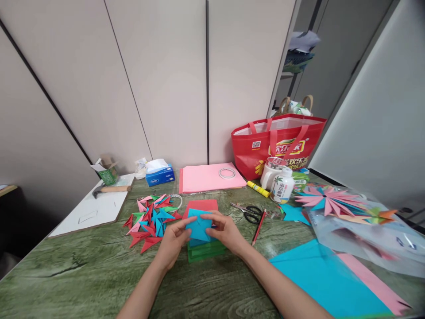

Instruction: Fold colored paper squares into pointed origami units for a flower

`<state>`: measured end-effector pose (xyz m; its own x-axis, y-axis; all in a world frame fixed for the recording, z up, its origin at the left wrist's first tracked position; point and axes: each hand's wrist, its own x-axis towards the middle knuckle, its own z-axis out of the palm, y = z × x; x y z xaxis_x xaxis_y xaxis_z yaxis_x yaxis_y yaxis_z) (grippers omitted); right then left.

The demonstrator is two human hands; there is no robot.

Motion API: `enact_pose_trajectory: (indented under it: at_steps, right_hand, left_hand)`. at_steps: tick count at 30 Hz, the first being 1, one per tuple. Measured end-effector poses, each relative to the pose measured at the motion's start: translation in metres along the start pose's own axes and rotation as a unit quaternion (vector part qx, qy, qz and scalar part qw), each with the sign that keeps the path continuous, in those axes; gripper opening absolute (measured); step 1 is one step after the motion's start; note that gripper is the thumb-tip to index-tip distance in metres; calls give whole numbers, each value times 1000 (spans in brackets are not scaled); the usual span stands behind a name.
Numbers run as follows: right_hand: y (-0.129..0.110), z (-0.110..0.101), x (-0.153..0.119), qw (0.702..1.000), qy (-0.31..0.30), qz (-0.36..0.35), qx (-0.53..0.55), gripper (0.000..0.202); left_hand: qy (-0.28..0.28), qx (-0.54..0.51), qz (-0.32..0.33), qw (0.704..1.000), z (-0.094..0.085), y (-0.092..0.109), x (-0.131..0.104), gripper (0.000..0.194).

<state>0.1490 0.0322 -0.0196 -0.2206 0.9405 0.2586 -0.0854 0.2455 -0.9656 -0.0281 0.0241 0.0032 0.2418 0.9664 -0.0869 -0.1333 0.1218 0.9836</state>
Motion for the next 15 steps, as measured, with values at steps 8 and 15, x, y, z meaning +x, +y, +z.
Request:
enact_pose_trajectory:
  at_steps: [8,15]
  right_hand:
    - [5,0,0,1000,8,6,-1,35]
    - [4,1,0,1000,7,12,6,34]
  left_hand:
    - [-1,-14,28,1000,2,1,0,48]
    - [-14,-10,35,999,0,2,0,53]
